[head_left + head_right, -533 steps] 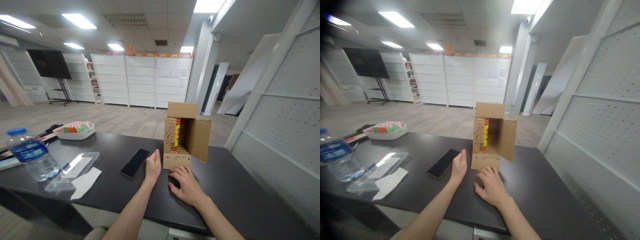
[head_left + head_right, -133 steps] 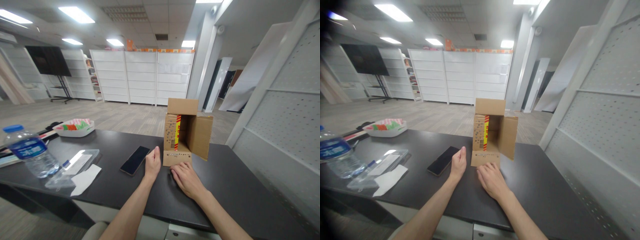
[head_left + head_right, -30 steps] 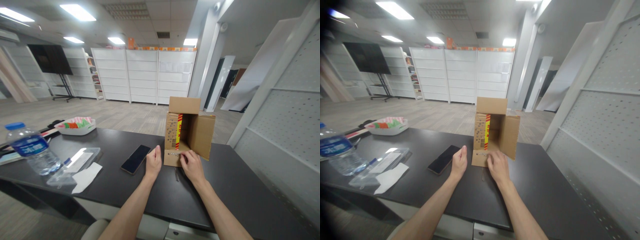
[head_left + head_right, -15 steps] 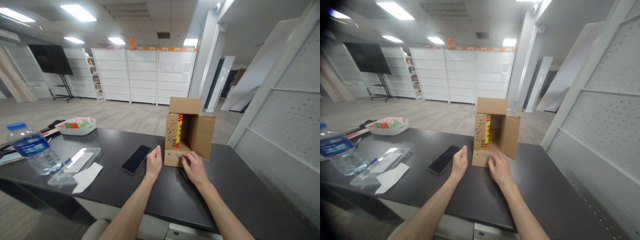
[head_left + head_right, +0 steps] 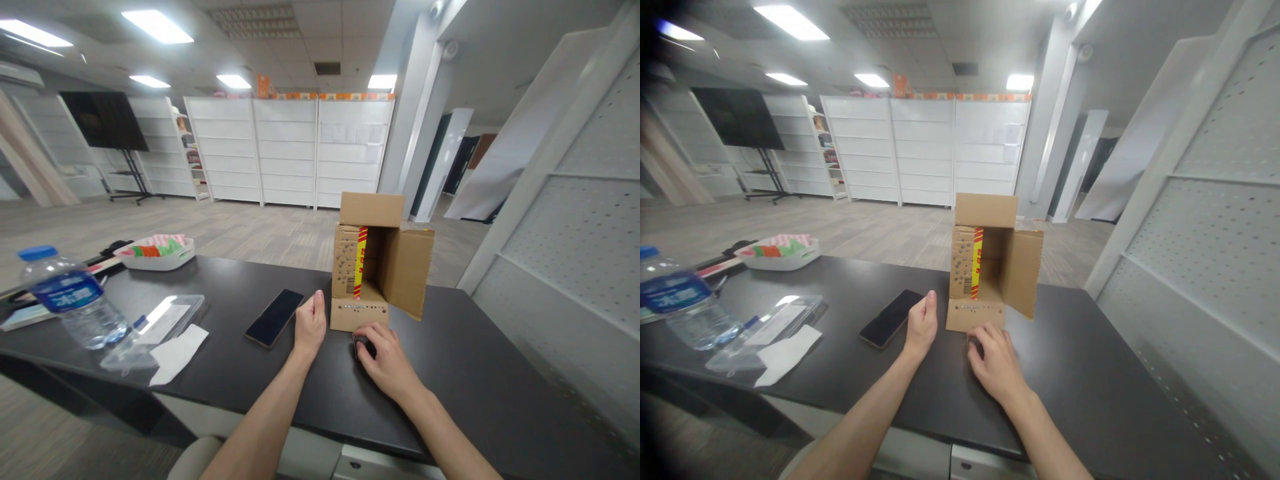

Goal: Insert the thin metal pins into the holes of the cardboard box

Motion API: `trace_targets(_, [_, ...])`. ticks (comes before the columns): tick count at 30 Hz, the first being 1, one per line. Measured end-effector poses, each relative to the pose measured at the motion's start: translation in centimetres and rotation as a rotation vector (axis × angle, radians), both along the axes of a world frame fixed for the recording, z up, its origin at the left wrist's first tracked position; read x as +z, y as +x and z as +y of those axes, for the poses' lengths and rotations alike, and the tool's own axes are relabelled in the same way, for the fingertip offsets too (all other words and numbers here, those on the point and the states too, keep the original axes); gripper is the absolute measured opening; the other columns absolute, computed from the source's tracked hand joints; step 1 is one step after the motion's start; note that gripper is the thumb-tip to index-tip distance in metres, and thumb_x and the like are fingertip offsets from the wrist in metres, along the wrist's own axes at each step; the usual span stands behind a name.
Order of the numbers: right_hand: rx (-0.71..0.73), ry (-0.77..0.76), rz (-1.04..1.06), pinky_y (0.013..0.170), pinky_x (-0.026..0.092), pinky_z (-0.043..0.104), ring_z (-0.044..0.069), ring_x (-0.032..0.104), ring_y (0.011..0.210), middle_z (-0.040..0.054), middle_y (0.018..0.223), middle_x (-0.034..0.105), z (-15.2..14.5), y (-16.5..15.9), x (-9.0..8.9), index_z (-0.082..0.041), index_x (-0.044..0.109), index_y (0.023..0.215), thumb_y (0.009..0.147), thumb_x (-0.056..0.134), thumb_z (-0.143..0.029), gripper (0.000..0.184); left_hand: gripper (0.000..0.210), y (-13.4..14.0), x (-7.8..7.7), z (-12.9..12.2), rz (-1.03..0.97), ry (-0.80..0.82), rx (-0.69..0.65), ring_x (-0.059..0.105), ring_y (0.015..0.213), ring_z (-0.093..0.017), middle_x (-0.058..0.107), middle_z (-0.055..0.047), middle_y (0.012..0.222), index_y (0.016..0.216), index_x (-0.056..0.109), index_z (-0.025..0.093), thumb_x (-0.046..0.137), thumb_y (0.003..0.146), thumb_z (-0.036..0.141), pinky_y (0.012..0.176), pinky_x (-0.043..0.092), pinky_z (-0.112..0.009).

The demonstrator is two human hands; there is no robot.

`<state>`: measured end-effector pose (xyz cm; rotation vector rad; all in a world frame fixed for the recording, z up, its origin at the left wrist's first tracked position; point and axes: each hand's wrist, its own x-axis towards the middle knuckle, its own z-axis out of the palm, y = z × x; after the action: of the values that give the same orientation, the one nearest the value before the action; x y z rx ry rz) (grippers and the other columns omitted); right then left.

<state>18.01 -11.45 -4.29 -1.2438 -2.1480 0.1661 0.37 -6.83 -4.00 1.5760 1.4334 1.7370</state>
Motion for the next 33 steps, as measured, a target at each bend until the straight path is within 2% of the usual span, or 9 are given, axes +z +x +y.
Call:
trace_targets(26, [-0.023, -0.063, -0.031, 0.079, 0.034, 0.034, 0.02, 0.053, 0.092, 0.0034, 0.094, 0.06, -0.49, -0.37, 0.03, -0.023, 0.058, 0.093, 0.081, 0.046, -0.013, 0.02, 0.043, -0.02, -0.14, 0.04, 0.023, -0.016, 0.015, 0.026, 0.054, -0.008, 0.026, 0.005, 0.054, 0.058, 0.025, 0.019, 0.033, 0.092, 0.046, 0.052, 0.02, -0.025])
trace_targets(33, [0.042, -0.033, -0.043, 0.081, 0.034, 0.035, 0.021, 0.051, 0.094, 0.0044, 0.1, 0.061, -0.68, -0.51, 0.26, -0.023, 0.058, 0.098, 0.079, 0.047, -0.011, 0.025, 0.043, -0.04, -0.12, 0.01, 0.036, -0.009, 0.023, 0.026, 0.053, -0.008, 0.027, 0.005, 0.054, 0.058, 0.026, 0.019, 0.032, 0.092, 0.046, 0.052, 0.02, -0.025])
